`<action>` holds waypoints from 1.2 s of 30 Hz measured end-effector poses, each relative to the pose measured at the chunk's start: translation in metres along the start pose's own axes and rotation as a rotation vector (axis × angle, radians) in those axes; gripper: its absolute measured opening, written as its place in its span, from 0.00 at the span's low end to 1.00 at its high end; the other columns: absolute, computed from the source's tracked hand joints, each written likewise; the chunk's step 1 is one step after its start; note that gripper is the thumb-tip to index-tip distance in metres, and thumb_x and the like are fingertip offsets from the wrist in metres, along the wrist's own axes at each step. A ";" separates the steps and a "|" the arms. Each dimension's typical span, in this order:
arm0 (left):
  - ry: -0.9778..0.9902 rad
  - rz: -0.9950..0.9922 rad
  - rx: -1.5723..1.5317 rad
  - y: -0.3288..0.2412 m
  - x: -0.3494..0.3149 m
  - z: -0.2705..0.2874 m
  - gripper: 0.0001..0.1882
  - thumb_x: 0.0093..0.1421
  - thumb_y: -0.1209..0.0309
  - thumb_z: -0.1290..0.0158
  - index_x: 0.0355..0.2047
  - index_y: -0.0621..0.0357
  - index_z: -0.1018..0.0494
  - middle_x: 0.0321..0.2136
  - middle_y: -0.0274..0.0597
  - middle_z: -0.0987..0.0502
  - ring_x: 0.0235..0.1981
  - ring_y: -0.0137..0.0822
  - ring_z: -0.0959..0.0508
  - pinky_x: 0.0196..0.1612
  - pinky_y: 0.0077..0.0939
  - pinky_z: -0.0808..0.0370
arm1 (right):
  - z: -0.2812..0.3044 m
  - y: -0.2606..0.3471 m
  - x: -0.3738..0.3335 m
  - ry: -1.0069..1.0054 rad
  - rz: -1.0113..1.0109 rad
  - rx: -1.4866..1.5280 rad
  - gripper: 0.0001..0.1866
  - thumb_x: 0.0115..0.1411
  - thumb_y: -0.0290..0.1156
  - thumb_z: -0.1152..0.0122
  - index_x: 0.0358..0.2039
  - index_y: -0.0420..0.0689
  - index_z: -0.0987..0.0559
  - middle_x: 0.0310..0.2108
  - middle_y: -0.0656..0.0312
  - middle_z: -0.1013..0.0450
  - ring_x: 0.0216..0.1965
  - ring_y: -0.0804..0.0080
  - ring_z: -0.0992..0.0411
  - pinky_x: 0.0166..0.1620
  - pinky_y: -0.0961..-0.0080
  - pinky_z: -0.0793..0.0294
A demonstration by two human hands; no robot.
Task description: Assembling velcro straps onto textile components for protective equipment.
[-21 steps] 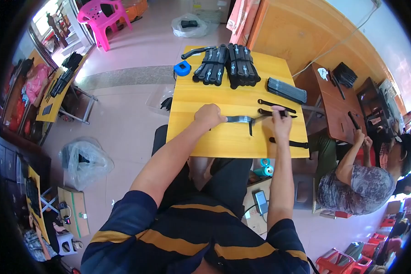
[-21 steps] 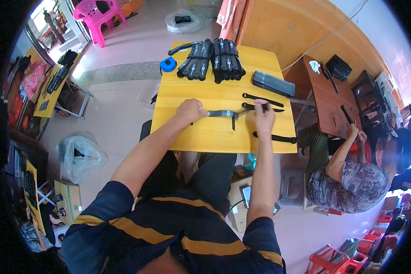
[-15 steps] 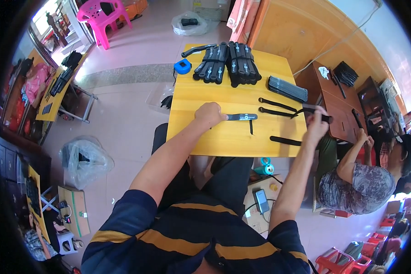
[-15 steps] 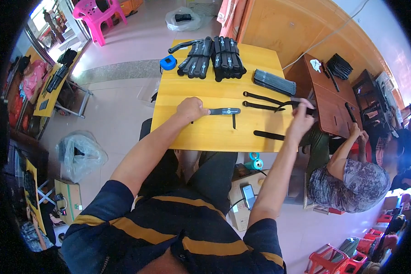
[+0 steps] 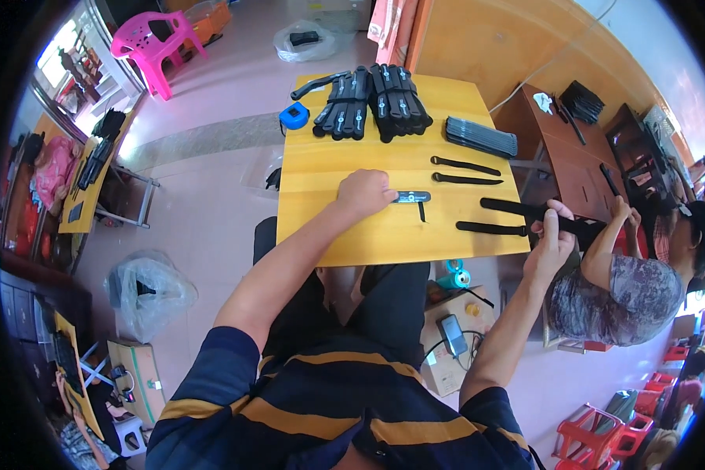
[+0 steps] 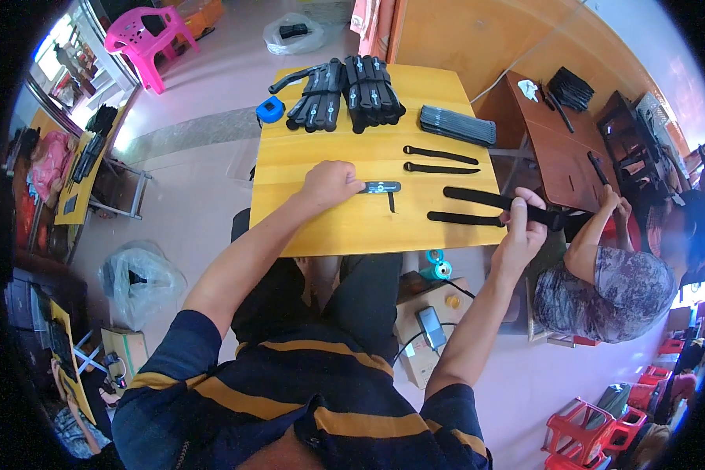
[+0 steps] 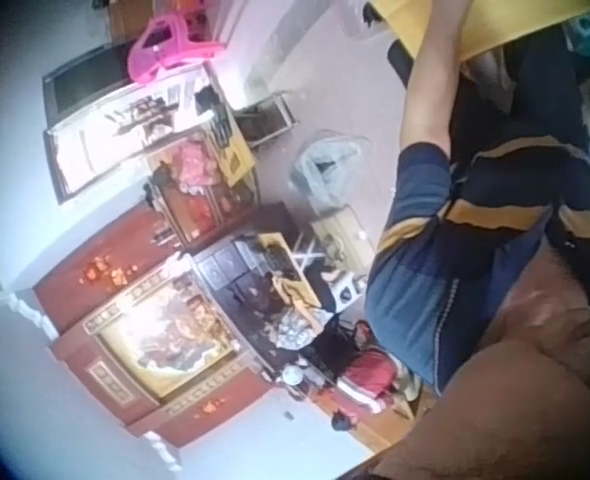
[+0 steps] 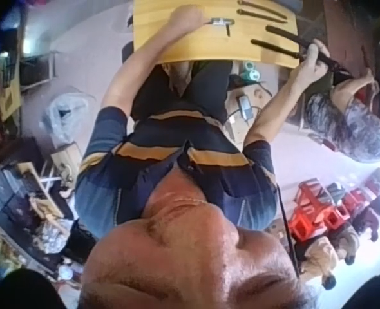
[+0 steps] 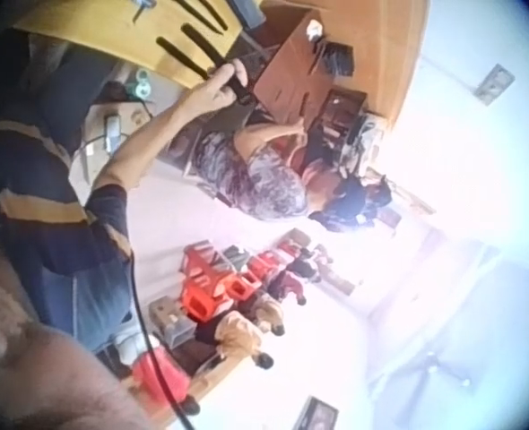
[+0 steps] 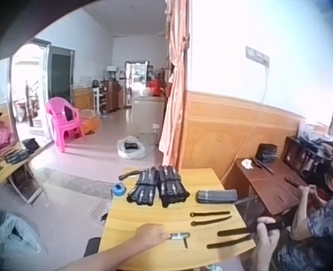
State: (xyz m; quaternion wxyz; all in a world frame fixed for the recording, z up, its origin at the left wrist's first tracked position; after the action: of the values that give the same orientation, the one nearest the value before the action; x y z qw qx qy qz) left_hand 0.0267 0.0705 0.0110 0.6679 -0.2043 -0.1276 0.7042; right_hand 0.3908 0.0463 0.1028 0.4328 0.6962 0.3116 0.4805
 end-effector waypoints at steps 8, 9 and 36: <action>0.231 -0.161 -0.924 -0.022 -0.024 0.035 0.20 0.66 0.58 0.44 0.50 0.60 0.22 0.41 0.36 0.19 0.39 0.26 0.21 0.42 0.25 0.24 | -0.062 -0.010 -0.054 0.287 -0.284 0.259 0.08 0.66 0.29 0.38 0.45 0.43 0.19 0.37 0.67 0.25 0.34 0.82 0.29 0.35 0.83 0.27; 0.280 -0.198 -0.964 -0.029 -0.038 0.051 0.23 0.68 0.59 0.46 0.56 0.61 0.26 0.51 0.38 0.22 0.49 0.26 0.23 0.49 0.25 0.25 | -0.081 -0.009 -0.062 0.332 -0.328 0.307 0.09 0.66 0.30 0.37 0.45 0.43 0.19 0.37 0.67 0.25 0.34 0.82 0.28 0.34 0.83 0.27; -0.052 0.104 -1.437 0.154 -0.167 0.049 0.11 0.69 0.63 0.45 0.38 0.60 0.23 0.23 0.35 0.22 0.21 0.26 0.24 0.27 0.19 0.27 | -0.190 -0.122 -0.149 0.990 0.368 -1.145 0.46 0.65 0.61 0.49 0.71 0.39 0.42 0.75 0.52 0.50 0.76 0.55 0.54 0.73 0.45 0.57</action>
State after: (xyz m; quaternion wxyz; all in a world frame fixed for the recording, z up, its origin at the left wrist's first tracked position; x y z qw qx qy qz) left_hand -0.1287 -0.1026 0.0045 0.3308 -0.5822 -0.5652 0.4818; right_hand 0.1589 0.0299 -0.0359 0.4488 0.1093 0.0514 0.8854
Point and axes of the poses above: each hand's wrist, its own x-axis towards the middle knuckle, its own z-axis out of the back of the hand, y = z × x, the point moved 7 cm from there along x, towards the middle knuckle
